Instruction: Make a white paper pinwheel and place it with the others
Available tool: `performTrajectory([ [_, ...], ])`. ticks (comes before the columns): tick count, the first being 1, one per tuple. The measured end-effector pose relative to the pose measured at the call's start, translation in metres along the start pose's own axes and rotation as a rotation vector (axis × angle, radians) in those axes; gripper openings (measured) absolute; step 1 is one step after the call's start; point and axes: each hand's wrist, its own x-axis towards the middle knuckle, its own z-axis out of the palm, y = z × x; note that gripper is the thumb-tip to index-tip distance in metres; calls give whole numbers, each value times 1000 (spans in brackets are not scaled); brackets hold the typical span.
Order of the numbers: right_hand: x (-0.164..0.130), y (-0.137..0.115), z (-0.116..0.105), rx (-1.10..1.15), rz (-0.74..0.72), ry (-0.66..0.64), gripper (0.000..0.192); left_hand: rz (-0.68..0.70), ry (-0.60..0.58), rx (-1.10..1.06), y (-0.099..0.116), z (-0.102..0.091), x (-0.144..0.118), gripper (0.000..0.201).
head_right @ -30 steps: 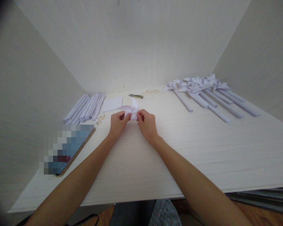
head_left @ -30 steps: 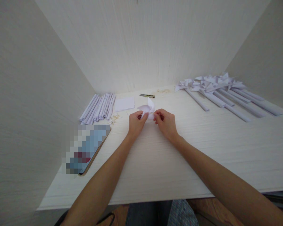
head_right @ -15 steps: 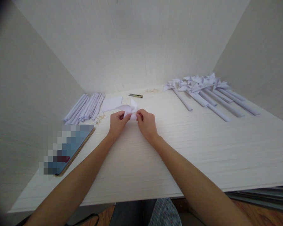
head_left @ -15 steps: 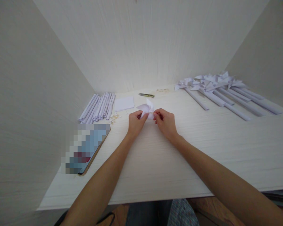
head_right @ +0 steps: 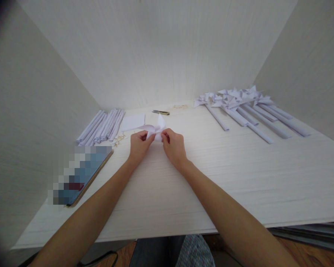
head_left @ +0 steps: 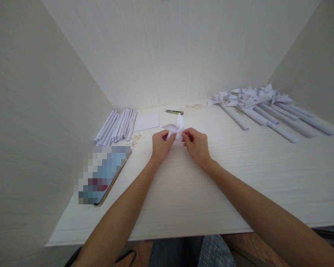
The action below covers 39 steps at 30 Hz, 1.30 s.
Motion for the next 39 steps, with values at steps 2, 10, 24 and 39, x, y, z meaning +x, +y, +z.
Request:
performTrajectory([
  [2,0,0,0,-11,-1,4,14,0,2,-7,1,0,0,20],
  [10,0,1,0,-19,-10,17,14,9,17,-3,2,0,0,21],
  [24,1,2,1,-3,8,8,15,-9,-6,-12,5,-1,-1,20],
  [39,1,1,0,3,4,11,16,6,-24,5,6,-2,-1,25],
])
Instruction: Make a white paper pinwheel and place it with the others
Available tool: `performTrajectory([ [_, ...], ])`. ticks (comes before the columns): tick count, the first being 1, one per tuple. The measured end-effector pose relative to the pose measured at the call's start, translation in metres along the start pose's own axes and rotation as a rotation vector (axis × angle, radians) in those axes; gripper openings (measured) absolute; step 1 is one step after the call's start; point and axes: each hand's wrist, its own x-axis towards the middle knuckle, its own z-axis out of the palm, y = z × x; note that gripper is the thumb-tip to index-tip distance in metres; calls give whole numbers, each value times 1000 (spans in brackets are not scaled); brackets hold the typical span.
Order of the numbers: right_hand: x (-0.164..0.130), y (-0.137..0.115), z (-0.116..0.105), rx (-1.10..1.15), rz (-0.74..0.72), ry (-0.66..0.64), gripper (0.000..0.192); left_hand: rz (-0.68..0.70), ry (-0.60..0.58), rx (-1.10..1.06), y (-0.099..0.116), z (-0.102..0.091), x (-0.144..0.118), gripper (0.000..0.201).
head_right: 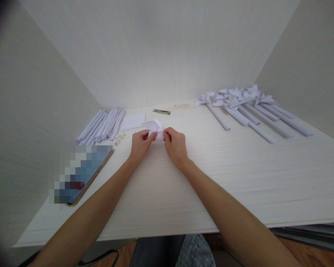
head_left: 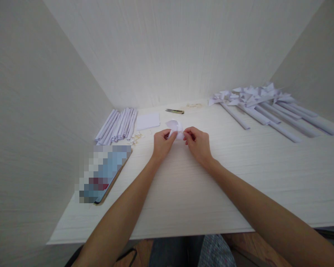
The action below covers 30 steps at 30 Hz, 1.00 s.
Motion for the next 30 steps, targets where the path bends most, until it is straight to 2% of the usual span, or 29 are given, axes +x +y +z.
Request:
performTrajectory([
  [17,0,1,1,-37,-46,-28,16,-30,61,61,2,1,0,24],
  [20,0,-1,-1,-102,-80,-47,18,-27,74,75,1,2,0,24],
  [26,-1,-2,-6,-345,-237,-83,23,-23,64,59,-1,2,1,21],
  [30,0,-3,-8,-432,-262,-107,22,-19,67,65,-1,2,1,22],
])
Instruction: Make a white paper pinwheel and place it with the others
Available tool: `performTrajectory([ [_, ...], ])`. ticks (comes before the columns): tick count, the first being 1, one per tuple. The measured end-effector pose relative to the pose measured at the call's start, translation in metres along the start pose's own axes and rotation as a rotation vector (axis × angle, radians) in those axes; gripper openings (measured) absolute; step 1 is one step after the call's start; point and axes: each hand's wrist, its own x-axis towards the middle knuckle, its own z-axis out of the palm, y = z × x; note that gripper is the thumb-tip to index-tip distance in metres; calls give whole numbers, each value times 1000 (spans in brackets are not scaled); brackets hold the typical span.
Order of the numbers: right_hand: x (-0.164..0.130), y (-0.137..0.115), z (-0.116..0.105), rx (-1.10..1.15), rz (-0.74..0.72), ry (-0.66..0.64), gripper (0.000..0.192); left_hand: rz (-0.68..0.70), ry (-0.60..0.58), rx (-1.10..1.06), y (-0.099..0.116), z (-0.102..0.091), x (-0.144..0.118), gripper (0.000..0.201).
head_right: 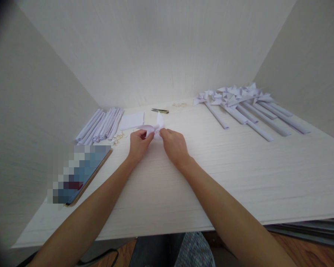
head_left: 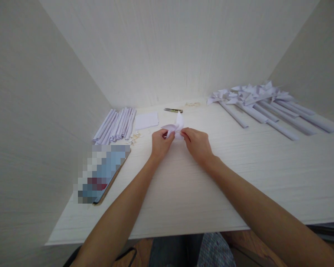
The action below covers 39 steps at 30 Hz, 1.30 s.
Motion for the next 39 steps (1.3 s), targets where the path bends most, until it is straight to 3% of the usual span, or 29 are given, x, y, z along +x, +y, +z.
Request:
performTrajectory([
  [5,0,-1,-2,-94,-17,-15,24,37,0,9,-2,1,-1,20],
  [14,-1,-4,1,-246,-23,85,34,83,0,44,-3,0,-1,20],
  [24,0,0,3,-199,44,43,38,70,-18,21,-4,1,-1,23],
  [33,1,1,2,-18,-10,32,33,12,-23,-67,-5,1,0,21],
  [39,1,1,3,-89,32,-4,39,8,-21,-36,-3,0,0,23],
])
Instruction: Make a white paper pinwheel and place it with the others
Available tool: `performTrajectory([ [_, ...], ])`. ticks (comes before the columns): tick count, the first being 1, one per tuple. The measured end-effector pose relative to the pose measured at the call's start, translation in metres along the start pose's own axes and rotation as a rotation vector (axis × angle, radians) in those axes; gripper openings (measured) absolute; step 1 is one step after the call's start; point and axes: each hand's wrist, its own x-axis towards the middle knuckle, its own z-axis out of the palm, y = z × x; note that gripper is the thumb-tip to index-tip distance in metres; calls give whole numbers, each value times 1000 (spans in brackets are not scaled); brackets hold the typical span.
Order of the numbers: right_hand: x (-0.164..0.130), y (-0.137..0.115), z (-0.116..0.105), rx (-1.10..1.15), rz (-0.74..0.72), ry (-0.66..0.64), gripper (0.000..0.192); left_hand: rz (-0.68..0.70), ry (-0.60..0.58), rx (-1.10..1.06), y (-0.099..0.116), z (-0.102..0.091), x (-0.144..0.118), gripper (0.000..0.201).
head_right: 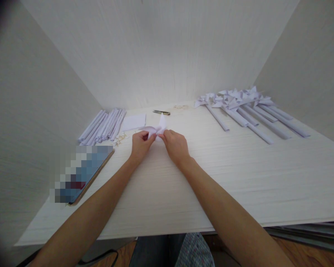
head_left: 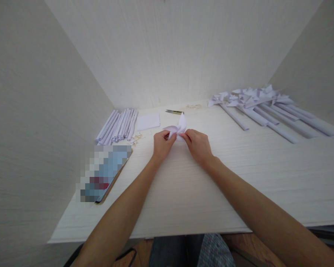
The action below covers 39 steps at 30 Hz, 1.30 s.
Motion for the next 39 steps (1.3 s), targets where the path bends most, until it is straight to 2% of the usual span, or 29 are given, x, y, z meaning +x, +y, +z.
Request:
performTrajectory([
  [5,-1,-3,-2,-157,91,-51,40,16,-21,18,0,1,-1,25],
  [9,0,-7,-3,-196,93,-74,35,27,-41,1,-2,2,0,25],
  [17,0,-7,-2,-84,3,-65,23,4,-15,-13,5,0,-2,22],
  [22,-1,-5,-3,-38,-25,-29,23,20,-1,23,3,0,-1,24],
  [30,1,-5,-4,-15,43,-40,31,49,15,93,3,1,-2,24],
  [35,2,-6,-4,-27,107,-56,29,47,1,36,0,2,-1,18],
  [39,3,-1,-2,82,128,-48,24,26,26,38,-2,1,0,21],
])
